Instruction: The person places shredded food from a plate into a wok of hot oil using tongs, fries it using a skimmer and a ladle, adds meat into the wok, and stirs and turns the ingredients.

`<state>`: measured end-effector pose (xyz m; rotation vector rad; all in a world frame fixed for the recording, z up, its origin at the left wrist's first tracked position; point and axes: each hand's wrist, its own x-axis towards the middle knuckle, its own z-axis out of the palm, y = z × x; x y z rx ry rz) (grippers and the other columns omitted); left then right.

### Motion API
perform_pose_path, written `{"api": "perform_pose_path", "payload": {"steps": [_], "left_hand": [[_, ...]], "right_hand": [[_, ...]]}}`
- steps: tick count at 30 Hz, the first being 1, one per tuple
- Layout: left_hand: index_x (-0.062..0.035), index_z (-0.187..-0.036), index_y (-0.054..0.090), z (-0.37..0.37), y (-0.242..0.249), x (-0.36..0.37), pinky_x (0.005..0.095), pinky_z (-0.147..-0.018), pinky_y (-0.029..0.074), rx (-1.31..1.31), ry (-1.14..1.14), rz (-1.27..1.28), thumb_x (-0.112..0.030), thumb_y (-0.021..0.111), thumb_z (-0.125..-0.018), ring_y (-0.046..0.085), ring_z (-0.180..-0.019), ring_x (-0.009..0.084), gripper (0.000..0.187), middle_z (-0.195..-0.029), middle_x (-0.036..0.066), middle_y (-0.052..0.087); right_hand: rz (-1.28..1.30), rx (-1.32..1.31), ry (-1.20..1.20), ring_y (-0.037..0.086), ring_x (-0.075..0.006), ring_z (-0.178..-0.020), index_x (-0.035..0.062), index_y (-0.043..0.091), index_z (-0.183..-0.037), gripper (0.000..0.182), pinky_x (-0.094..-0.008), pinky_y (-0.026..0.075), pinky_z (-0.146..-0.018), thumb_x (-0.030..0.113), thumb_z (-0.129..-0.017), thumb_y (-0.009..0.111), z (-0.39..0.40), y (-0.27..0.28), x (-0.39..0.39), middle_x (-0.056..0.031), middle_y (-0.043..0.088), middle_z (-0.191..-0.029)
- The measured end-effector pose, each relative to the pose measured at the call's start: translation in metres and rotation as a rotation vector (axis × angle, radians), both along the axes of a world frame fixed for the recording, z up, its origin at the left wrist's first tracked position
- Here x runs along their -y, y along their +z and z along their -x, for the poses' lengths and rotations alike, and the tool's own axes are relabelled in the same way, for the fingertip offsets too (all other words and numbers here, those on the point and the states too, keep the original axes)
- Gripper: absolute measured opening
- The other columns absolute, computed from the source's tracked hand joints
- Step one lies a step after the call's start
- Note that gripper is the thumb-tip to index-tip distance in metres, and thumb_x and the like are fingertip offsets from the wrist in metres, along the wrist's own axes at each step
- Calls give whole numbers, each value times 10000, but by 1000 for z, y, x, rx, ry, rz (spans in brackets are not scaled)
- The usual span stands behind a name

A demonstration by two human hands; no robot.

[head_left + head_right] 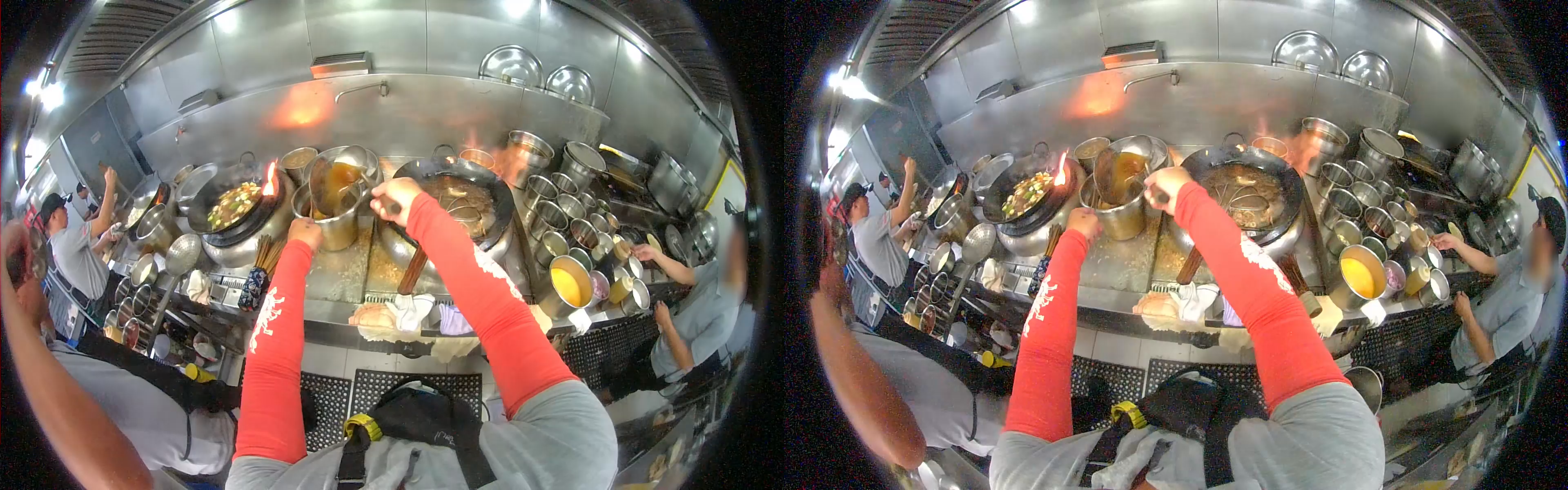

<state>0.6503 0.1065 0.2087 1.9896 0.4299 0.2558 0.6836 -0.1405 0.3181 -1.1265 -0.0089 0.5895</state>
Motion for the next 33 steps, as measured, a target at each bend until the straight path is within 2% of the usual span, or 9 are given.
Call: {"api": "perform_pose_path", "payload": {"steps": [3,5,9,17,21,25,26,30,33], "left_hand": [[-18,-869,601,11,12,1,313,-319,292,-21,-23,-20,-72,434,-753,435,-368,157,211,-598,123,573],[-31,-813,600,5,0,-12,304,-317,283,6,-21,-56,-69,429,-750,415,-358,150,186,-586,123,564],[-61,-926,550,22,11,-11,238,-325,272,-26,75,359,-33,431,-787,411,-402,102,185,-683,129,587],[-119,-1026,461,17,-9,-33,147,-355,290,-48,-6,1240,32,436,-819,413,-486,25,258,-857,131,604],[11,-1108,453,15,-37,-47,151,-438,411,-13,-133,1242,-68,455,-849,505,-566,88,271,-968,148,594],[20,-1146,482,50,-30,-15,281,-682,527,197,388,1449,-331,486,-860,597,-818,217,452,-951,133,592],[16,-1138,495,50,-42,0,313,-733,516,340,696,1359,-388,491,-857,592,-840,224,492,-975,131,579],[-74,-1243,434,45,-114,104,379,-788,493,418,-105,99,-276,605,-805,581,-885,272,512,-1055,150,542],[-41,-1245,441,53,-76,212,423,-797,492,385,-334,-811,-124,644,-735,589,-922,339,555,-1087,198,535]], "right_hand": [[228,257,38,521,-221,-474,22,523,-886,122,-336,383,-378,-30,-780,554,20,-11,-17,-102,491,-633],[482,492,87,576,-234,-545,-43,540,-1112,350,-393,432,-455,-1,-765,528,30,-18,-17,-152,559,-661],[653,900,13,581,-200,-588,-28,397,-1305,578,-338,469,-554,4,-741,516,34,-69,2,-96,585,-693],[559,708,-90,478,-96,-461,10,317,-1384,666,-259,395,-407,0,-760,548,73,-58,98,-36,558,-651],[487,564,-221,459,-91,-442,15,273,-1399,657,-244,380,-353,-14,-798,535,95,-51,167,-6,475,-585],[458,520,-325,454,-77,-447,2,275,-1396,637,-235,366,-365,3,-816,538,132,-63,242,-10,510,-640],[485,495,-363,457,-74,-451,4,266,-1401,643,-232,360,-371,9,-820,543,144,-67,258,-18,523,-650],[450,456,-480,451,-75,-436,4,258,-1406,644,-227,372,-375,-4,-812,507,178,-110,313,-31,538,-665],[428,414,-544,457,-73,-449,-2,239,-1409,650,-222,383,-378,0,-815,501,197,-130,338,-38,540,-692]]}}
